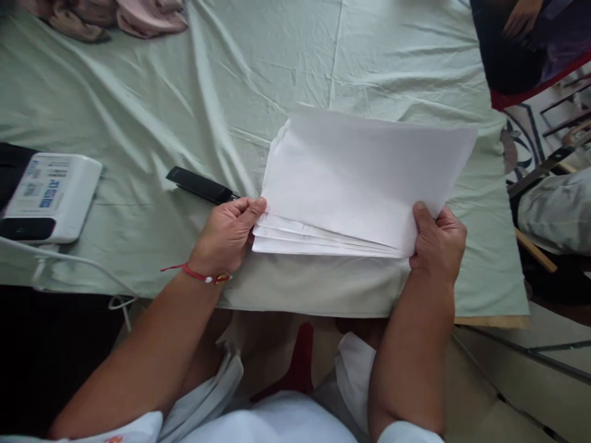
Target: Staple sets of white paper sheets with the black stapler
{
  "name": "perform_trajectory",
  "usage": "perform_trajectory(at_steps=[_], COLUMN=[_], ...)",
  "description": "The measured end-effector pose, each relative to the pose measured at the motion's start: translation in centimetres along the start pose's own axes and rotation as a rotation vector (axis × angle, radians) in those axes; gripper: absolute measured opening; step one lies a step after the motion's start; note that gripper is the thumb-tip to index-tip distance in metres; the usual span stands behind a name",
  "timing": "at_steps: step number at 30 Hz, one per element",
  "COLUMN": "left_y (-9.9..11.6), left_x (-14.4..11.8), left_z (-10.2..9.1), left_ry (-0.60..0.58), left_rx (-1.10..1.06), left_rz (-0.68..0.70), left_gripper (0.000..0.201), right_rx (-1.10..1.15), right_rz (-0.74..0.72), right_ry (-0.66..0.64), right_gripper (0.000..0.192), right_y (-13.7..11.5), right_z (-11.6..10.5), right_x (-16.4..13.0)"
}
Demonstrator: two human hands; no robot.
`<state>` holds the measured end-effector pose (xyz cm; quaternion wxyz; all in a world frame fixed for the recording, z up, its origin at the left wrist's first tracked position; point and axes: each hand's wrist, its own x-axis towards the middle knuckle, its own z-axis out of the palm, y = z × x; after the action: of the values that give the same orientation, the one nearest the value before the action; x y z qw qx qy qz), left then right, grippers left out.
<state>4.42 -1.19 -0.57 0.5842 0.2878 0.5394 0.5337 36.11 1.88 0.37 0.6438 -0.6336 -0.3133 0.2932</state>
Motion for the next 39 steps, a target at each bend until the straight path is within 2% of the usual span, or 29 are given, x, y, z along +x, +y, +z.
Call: perform_trajectory(at_steps=[3,8,14,19,25,32,39], left_y=[0.6,0.6,1.1,1.1,1.0,0.7,1.2], left_x=[-0.2,-0.2,-0.6,-0.7,-0.6,-0.5,-0.6], left_z=[-0.1,-0.2,-0.5,-0.9,-0.8,-1.0,-0.7], left_ry=[-0.058,-0.001,-0.094,-0.072,-0.068,-0.096,-0.058], left_rx=[0.038,0.079,0.075,0.133,0.082,0.105,0.064], left_rz=[-0.021,-0.013,-0.06,-0.05,-0.071,-0.073,-0.097], left_gripper=[0.054,0.063,0.061,0.063,0.062,0.052,0.038], right_rx=[0.03,0.074,0.085,0.088,0.114,0.111,0.137], right_rz=[-0.017,-0.02,-0.055,-0.057,-0.036,-0.017,0.037], right_ry=[0.022,0.021,0.063,0.051,0.037,0.027,0.009], right_gripper=[0.034,0.031,0.029,0.03,0.033,0.033,0.036], right_y=[0.1,0.1,0.2,0.5,0.5,0.4,-0.1], right_z=[0.1,0.3,0.3,0.6,0.8,0.2,0.0], right_x=[0.2,0.4,0.7,0.7,0.7,0.8,0.7])
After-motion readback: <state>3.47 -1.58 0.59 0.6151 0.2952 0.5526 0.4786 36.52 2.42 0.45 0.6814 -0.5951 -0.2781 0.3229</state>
